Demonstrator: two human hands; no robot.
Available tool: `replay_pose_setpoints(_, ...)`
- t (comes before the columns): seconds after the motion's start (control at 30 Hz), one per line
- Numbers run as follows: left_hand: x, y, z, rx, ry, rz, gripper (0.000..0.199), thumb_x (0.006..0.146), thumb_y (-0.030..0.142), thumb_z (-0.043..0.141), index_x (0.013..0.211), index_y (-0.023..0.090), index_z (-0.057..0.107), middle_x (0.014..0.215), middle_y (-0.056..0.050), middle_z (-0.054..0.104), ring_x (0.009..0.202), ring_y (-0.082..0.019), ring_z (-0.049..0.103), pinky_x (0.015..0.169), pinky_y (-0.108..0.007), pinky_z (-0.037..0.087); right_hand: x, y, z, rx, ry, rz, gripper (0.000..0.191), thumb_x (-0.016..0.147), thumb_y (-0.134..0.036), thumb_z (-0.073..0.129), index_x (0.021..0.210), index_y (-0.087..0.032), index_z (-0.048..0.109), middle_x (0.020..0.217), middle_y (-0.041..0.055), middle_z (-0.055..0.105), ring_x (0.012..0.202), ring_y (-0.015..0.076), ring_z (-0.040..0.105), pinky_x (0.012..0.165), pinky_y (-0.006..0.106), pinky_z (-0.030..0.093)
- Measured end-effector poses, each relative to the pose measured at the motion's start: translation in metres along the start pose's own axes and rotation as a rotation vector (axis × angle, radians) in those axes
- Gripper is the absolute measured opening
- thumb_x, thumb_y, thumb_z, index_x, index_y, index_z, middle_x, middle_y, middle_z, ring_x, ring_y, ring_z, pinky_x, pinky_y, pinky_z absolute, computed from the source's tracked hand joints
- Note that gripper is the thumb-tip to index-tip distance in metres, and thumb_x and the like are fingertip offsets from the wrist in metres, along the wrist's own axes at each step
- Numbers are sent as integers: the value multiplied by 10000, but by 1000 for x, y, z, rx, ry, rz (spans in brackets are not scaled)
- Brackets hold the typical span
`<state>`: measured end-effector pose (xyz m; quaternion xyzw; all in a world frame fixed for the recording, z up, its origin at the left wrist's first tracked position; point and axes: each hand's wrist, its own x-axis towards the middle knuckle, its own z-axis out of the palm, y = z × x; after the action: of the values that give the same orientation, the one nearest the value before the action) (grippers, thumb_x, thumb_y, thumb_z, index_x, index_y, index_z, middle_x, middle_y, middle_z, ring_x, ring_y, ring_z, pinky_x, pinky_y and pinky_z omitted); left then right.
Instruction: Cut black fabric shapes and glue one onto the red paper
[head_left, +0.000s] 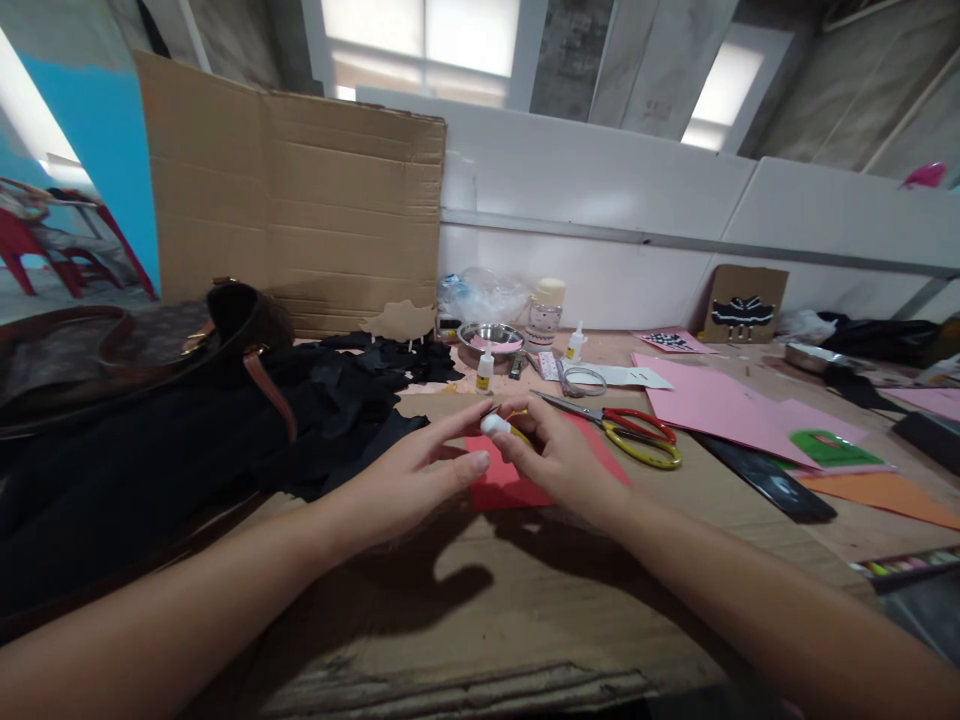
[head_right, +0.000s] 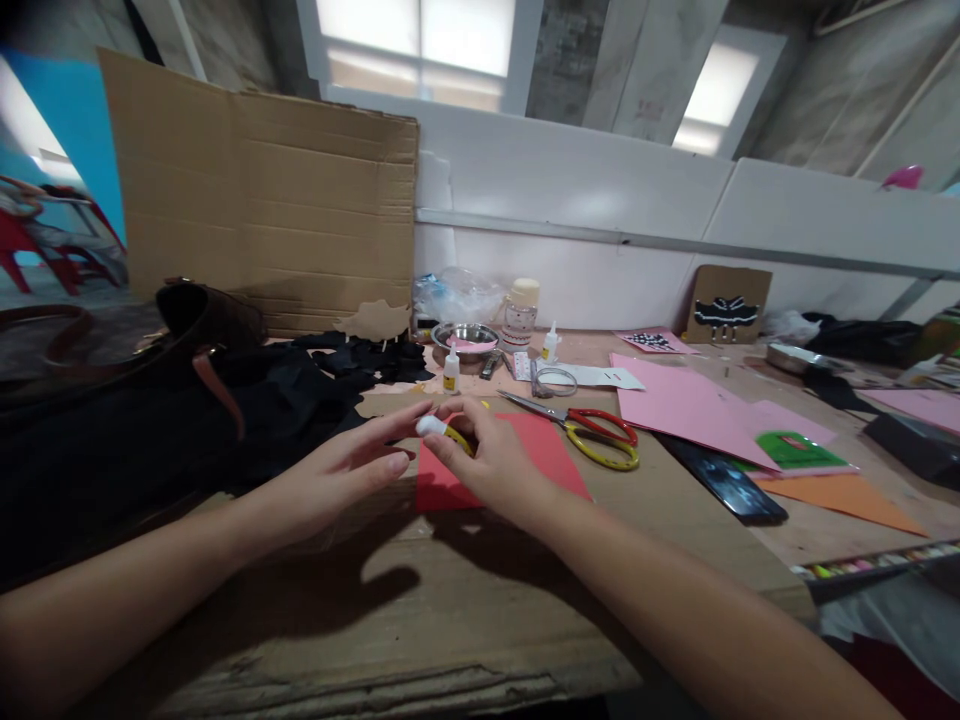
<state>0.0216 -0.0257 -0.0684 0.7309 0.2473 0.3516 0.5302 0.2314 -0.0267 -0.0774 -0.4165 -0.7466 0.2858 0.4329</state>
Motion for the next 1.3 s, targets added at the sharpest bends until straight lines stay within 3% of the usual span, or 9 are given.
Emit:
replay_pose_setpoints(0.17,0,-2,-1,34,32,-3,583,971,390,595,1523,302,430,1616,-49,403,1476,-334,362,1195,-520,323,3,-2,-2,-22,56,-14,253,944,-434,601,1068,-214,580,1021,81,686,912,219,647,756,354,508)
replay_pose_setpoints(0.33,1,3,-2,68,13,23,522,978,382,593,1483,304,492,1608,-14,419,1497,-274,339,1237,-458,255,4,-3,-2,-21,50,-22,231,952,-427,592,1050,-217,585,1015,72,685,897,204,645,771,347,511)
replay_pose_setpoints(0.5,1,3,-2,9,2,-24,550,966,398,615,1489,293,483,1586,-26,454,1487,-302,352,1212,-486,301,2,-2,-1,-23,46,-10,241,955,-441,595,1051,-220,587,1064,81,681,964,215,648,832,365,518)
replay_pose_setpoints(0.63,1,5,-1,-23,-18,-45,556,965,401,612,1493,287,478,1553,-47,499,1481,-334,353,1190,-520,319,2,-2,-1,-10,33,18,263,953,-450,594,1064,-213,576,1058,88,678,938,218,649,794,361,521)
replay_pose_setpoints(1.17,1,4,0,-98,-9,27,411,968,399,619,1349,252,569,1517,-94,509,1407,-282,453,1155,-442,371,3,-6,-5,-71,79,-48,228,947,-436,595,1015,-219,571,988,71,657,864,207,647,719,337,511)
replay_pose_setpoints(1.3,0,4,0,-87,6,-7,492,962,413,624,1418,259,522,1563,-99,462,1421,-294,436,1165,-460,359,4,-6,-3,-69,78,-47,221,944,-432,600,1012,-224,569,990,69,667,893,210,649,744,338,517)
